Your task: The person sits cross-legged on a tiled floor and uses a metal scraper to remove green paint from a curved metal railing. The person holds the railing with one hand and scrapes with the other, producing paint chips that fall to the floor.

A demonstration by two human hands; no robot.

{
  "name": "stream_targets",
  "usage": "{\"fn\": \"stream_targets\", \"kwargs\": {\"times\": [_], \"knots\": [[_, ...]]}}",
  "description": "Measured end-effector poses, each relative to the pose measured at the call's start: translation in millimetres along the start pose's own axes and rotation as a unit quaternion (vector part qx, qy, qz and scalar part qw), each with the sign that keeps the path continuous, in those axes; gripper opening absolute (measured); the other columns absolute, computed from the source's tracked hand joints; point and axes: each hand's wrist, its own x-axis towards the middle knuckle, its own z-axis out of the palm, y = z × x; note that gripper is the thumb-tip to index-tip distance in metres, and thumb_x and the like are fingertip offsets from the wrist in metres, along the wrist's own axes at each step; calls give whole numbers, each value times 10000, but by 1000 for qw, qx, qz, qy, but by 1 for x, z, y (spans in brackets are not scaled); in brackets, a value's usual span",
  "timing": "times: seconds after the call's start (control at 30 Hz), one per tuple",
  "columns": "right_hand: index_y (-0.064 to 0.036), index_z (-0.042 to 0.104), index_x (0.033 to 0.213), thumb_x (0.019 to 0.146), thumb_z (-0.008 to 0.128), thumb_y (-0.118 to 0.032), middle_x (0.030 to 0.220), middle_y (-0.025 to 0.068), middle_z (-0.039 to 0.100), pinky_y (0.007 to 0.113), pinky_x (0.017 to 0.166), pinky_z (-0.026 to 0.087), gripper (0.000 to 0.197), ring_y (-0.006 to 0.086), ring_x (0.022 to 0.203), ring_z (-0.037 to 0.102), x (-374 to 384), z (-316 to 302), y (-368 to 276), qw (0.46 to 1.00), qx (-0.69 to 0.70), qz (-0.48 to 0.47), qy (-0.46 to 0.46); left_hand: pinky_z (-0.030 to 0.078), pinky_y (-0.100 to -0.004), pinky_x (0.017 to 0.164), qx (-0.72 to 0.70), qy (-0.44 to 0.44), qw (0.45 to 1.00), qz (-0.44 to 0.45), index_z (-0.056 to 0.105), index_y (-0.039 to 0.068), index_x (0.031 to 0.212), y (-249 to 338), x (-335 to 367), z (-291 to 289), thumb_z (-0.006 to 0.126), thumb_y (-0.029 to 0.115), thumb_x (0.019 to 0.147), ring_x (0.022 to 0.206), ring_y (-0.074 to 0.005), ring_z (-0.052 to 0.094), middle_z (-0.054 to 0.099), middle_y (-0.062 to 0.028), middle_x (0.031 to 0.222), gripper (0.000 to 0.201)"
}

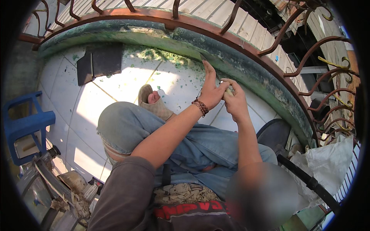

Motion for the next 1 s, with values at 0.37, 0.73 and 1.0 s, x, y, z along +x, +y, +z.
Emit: {"fn": "stream_targets", "kwargs": {"times": [0.37, 0.73, 1.0], "knots": [[-28, 609, 1181, 817, 586, -65, 917, 67, 634, 267, 673, 455, 366, 116, 771, 560, 0, -1, 2, 995, -69, -61, 28, 65, -344, 1198, -42, 3, 999, -14, -169, -96, 1467, 6, 2, 3, 571, 202, 891, 1490, -302, -80, -88, -299, 1579, 983], [32, 494, 1305, 807, 580, -132, 819, 104, 629, 305, 694, 466, 532, 168, 725, 582, -18, 1, -54, 996, -79, -11, -40, 438, -251, 907, -333, 8, 940, -68, -173, -50, 1489, 25, -1, -5, 508, 126, 894, 1137, -181, 471, 200, -235, 1526, 922], [68, 454, 1334, 868, 533, -124, 794, 56, 600, 255, 613, 413, 510, 86, 668, 500, -27, 6, -70, 999, -6, -10, -35, 476, -225, 674, -270, 19, 962, -28, -198, 110, 1524, 21, -6, 2, 481, 156, 936, 813, -94, 522, 545, -48, 1006, 900]]}}
